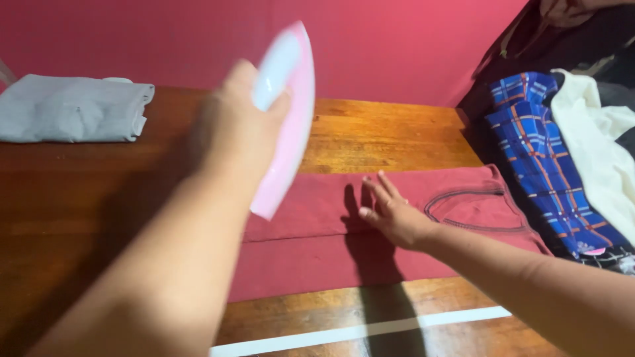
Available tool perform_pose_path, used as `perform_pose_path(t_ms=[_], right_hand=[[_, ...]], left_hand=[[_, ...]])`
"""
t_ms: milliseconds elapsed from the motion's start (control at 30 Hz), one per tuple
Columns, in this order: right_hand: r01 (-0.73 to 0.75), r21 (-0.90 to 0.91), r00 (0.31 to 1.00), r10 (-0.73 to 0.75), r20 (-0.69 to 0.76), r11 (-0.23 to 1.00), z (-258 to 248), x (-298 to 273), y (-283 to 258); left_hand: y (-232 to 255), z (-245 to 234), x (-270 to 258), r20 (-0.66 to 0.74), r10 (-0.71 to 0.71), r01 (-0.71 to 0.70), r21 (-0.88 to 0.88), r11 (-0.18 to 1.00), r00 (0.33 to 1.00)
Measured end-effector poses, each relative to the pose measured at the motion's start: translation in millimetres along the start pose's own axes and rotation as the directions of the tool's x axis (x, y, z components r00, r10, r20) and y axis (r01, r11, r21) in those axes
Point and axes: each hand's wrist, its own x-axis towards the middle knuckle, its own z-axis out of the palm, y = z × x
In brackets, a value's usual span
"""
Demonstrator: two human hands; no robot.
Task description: Ironing and folding a red shirt on a wooden table.
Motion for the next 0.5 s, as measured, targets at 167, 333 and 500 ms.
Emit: perform_pose_path(t_ms=[167,333,500], right_hand=[[-0.022,0.058,1.000,0.023,-0.014,0.998,8,22,48],[-0.087,-0.219,0.981,0.122,0.151,0.972,19,11,57],[-0.063,-0.277,0.974,0.119,0.191,0.959,19,13,56]], left_hand=[[2,108,-10,0.327,-0.227,0.224,0.048,0.973,0.917],[23,158,-31,0.589,-0.307,0.265,0.159,0.951,0.747],[23,178,-12,0.596,-0.303,0.222,0.206,0.953,0.744]])
